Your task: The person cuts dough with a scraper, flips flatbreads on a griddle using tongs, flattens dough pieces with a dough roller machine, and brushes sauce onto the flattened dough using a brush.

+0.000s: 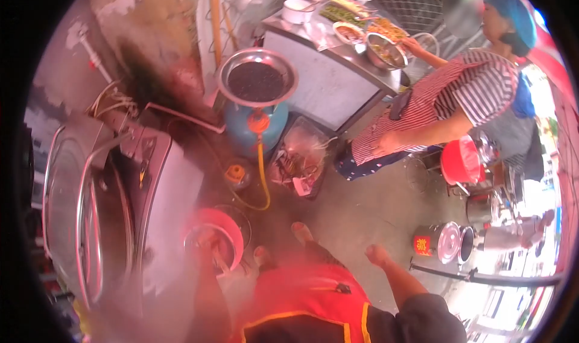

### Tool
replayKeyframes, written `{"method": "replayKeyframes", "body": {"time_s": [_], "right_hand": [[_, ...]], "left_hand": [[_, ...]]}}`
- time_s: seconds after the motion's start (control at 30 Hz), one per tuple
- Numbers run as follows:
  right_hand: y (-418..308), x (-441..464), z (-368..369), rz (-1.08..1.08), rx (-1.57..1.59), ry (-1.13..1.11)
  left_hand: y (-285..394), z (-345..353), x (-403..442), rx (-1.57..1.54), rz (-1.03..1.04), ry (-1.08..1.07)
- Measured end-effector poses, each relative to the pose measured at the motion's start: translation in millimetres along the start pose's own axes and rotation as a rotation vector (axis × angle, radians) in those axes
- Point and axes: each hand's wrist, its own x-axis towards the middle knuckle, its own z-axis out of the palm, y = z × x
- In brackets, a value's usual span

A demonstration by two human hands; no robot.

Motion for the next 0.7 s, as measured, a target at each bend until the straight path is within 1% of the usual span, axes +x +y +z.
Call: {"method": "replayKeyframes", "body": {"time_s": [0.07,0.1,0.13,0.2,0.3,0.4,0.5,0.6,0.7], "right_hand": [[0.2,-50.4,26.0,0.109,0.068,0.037],[2.7,-65.6,40.9,0.152,0.02,-0.062],[4.7,-80.1,54.3,0.197,-0.024,-0.164],[-25.9,-121.9,53.5,0.227,0.081,-0.098],[-39.0,-151.0,68.7,0.196,0.254,-0.05],[-76.1,-162.5,56.7,0.199,0.225,-0.106],[-88.3,-168.5,57.8,0.117,0.246,-0.071],[-101.3,-176.7,57.6,0.106,0.319,0.004],[-95.8,-185.8,71.9,0.064,0.378,0.048]], "left_hand": [[-2.9,19.4,20.5,0.009,-0.011,0.0],[0.7,27.3,29.8,0.02,-0.023,-0.001],[7.8,24.8,33.1,0.023,-0.031,-0.063],[33.9,-9.6,27.9,0.035,-0.058,-0.183],[36.0,-13.8,24.7,-0.039,-0.012,-0.134],[81.2,-70.0,5.2,-0.006,-0.051,-0.254],[31.5,-17.4,34.4,-0.053,-0.009,-0.202],[29.4,-53.6,14.8,-0.311,0.147,-0.157],[21.5,-102.5,-11.6,-0.257,0.331,0.111]]}}
